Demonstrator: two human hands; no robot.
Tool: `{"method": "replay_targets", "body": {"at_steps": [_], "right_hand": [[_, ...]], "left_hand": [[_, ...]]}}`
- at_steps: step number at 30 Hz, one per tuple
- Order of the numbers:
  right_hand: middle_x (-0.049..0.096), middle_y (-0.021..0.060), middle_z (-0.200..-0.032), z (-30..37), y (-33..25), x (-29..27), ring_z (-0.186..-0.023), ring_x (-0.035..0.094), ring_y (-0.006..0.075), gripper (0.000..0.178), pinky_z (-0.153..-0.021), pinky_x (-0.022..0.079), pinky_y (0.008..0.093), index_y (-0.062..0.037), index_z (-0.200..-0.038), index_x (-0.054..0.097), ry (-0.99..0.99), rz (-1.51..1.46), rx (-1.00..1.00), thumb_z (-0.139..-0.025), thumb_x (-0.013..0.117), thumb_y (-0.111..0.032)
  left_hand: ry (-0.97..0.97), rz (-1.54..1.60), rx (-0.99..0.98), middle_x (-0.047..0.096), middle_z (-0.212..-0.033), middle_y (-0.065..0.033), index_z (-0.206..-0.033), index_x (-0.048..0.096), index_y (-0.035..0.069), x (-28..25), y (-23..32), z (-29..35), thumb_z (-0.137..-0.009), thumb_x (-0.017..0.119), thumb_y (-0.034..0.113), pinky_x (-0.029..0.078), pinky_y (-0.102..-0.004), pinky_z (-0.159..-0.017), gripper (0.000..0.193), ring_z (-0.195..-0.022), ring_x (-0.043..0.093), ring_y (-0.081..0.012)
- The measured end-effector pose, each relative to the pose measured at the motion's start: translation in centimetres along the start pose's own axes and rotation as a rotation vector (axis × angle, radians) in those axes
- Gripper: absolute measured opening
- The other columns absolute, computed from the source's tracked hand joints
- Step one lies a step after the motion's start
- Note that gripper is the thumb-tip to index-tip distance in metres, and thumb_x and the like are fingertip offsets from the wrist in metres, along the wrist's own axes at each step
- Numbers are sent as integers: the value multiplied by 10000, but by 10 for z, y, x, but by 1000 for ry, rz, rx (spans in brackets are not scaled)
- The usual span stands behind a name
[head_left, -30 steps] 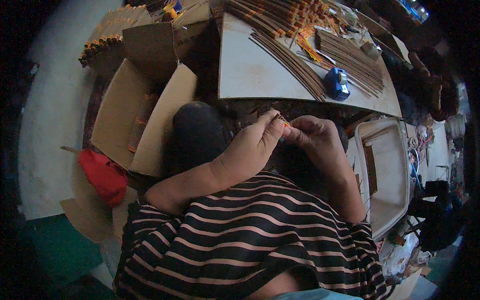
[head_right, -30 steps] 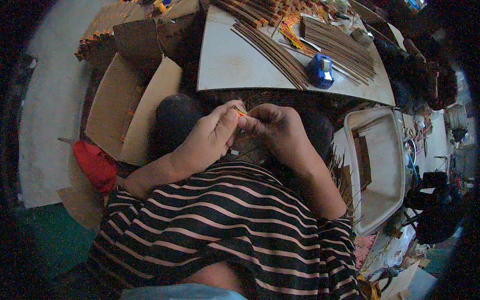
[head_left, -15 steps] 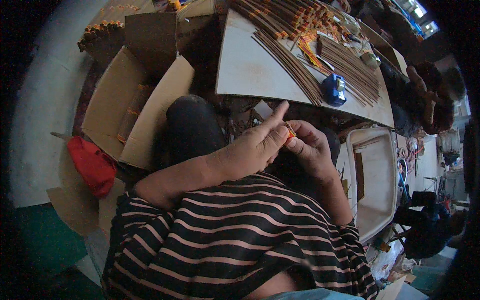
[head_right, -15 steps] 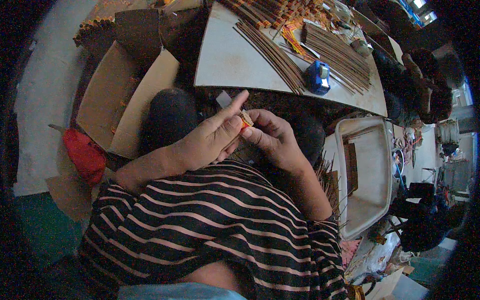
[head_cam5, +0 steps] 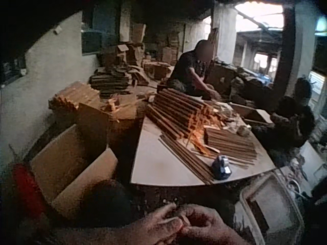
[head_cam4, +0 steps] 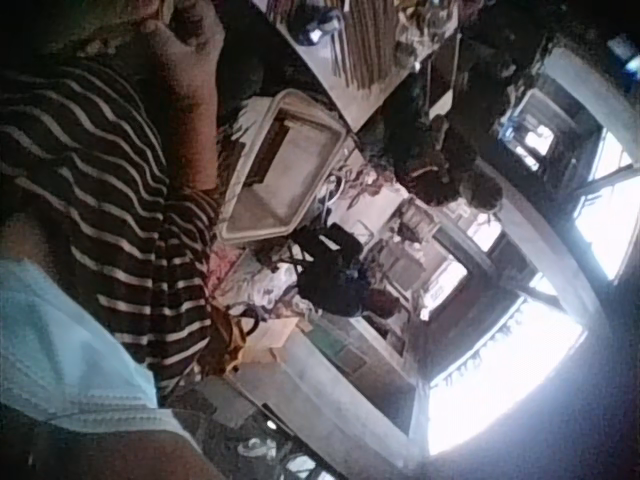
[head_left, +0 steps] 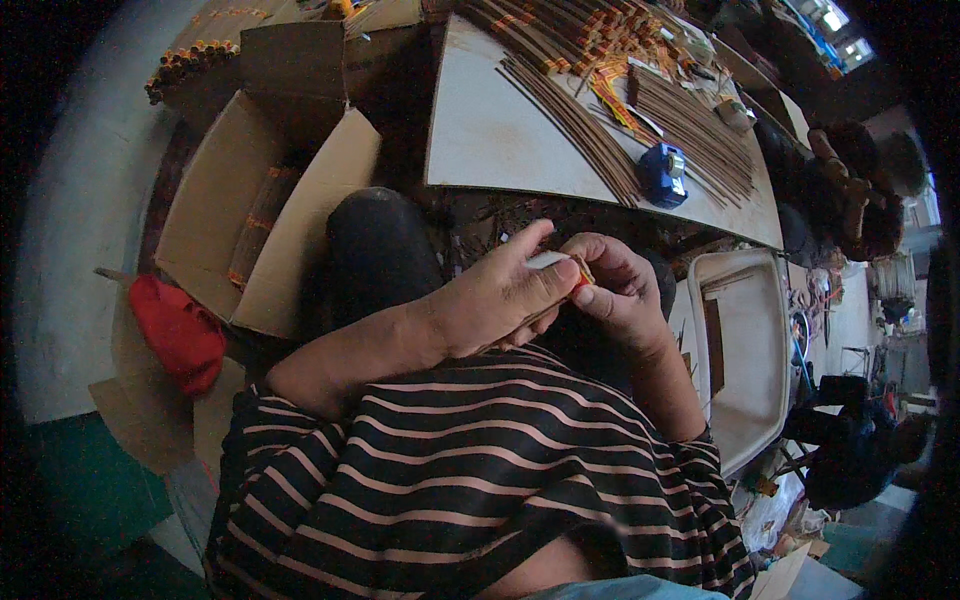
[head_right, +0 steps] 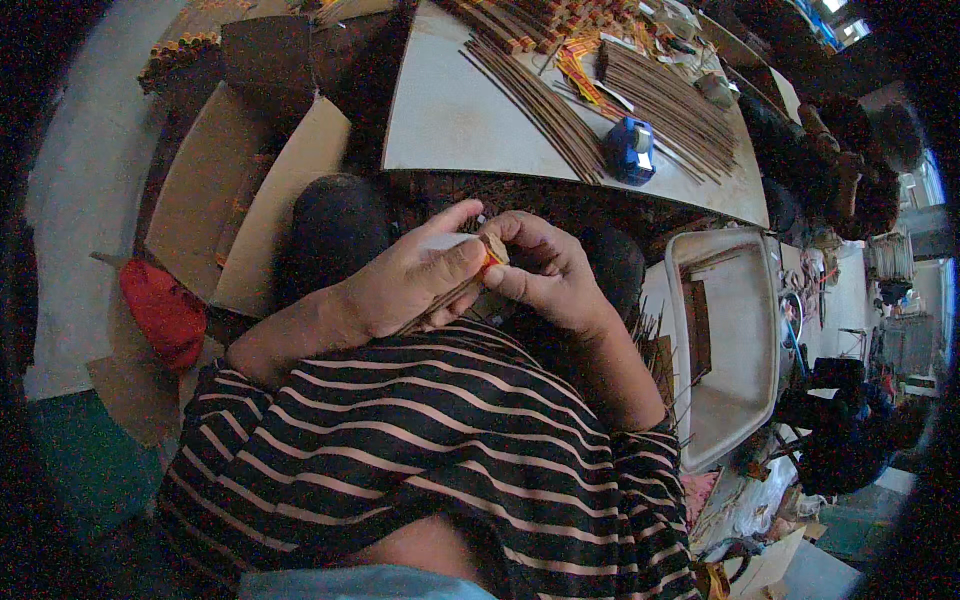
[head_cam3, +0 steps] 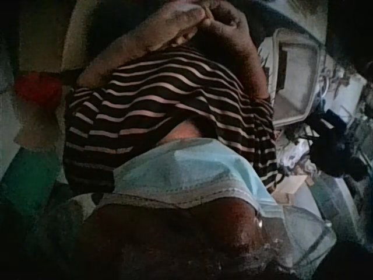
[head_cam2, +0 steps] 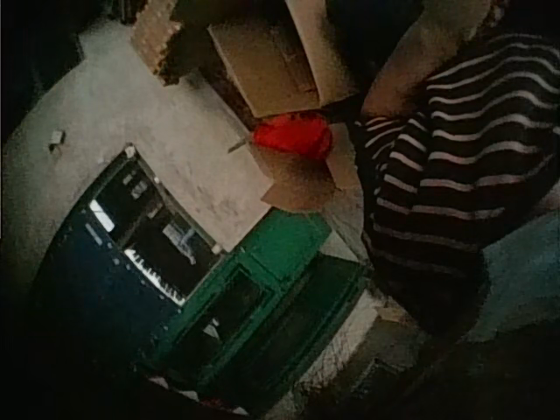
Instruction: The person gathers thin wooden sticks, aligns them into bundles, and wraps each bundle with a small paper label. The person places the finished bundles into a cardboard box and repeats the process.
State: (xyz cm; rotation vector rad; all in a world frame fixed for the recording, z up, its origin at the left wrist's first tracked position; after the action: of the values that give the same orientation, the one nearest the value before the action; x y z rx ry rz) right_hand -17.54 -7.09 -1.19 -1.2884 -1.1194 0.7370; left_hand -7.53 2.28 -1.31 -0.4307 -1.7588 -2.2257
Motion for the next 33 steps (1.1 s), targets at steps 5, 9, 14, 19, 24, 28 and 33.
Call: {"method": "replay_targets", "body": {"at_steps": [5, 9, 14, 19, 24, 28, 33], "right_hand": [[523, 19, -830, -1, -12, -10, -788, 498, 111, 236, -724, 390, 238, -17, -874, 563, -116, 154, -3, -724, 686, -152], [544, 81, -829, -6, -32, -5, -777, 514, 180, 237, -693, 402, 285, 2, -817, 588, -182, 413, 26, -730, 685, -196], [551, 76, -811, -9, -38, -6, -771, 522, 194, 202, -687, 408, 285, 2, -826, 595, -238, 563, -36, -775, 646, -187], [554, 82, -810, -9, -39, -6, -767, 521, 203, 176, -684, 412, 299, 2, -815, 591, -241, 545, -83, -780, 635, -164], [570, 97, -803, -10, -43, -5, -764, 522, 224, 106, -687, 418, 322, 1, -808, 595, -293, 617, -239, -792, 606, -103], [572, 106, -790, -9, -43, -6, -760, 522, 231, 89, -686, 421, 333, -4, -809, 595, -324, 622, -293, -790, 603, -91], [563, 109, -792, -11, -40, -9, -770, 523, 234, 83, -682, 420, 337, -19, -811, 594, -352, 605, -258, -793, 602, -100]], "left_hand": [[-106, -66, -35, 487, -620, -8, -974, 466, 3, 2, -9, -5, -880, 461, 417, 350, -165, -397, 424, -456, 434, -51], [-118, -141, -96, 473, -615, 7, -872, 507, 23, 7, -4, -1, -888, 457, 395, 366, -168, -433, 376, -474, 439, -50], [-172, 2, -52, 466, -635, 6, -913, 522, 27, 6, -8, -1, -905, 453, 327, 365, -168, -444, 307, -495, 424, -50], [-189, 128, -75, 483, -669, -9, -945, 520, 6, 4, -14, -2, -919, 437, 260, 371, -169, -450, 268, -507, 422, -55], [-166, 171, -134, 513, -686, -31, -928, 517, -10, 1, -14, -2, -936, 378, 255, 386, -187, -449, 299, -505, 450, -74], [-173, 331, -169, 536, -673, -48, -898, 520, -1, 0, -12, -3, -944, 324, 281, 400, -208, -446, 346, -496, 474, -100], [-173, 379, -230, 537, -649, -50, -875, 523, 11, 1, -12, -3, -939, 351, 292, 393, -201, -430, 336, -473, 471, -101]]}}
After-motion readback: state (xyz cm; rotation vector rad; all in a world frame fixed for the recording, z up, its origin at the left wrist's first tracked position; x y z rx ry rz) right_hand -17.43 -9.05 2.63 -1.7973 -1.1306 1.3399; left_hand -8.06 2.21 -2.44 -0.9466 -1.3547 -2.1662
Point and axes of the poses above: each hand's wrist, its own z-axis away from the middle knuckle, its own x-axis out of the palm, y = z × x, the point moved 4 cm from there along -z, towards the middle knuckle
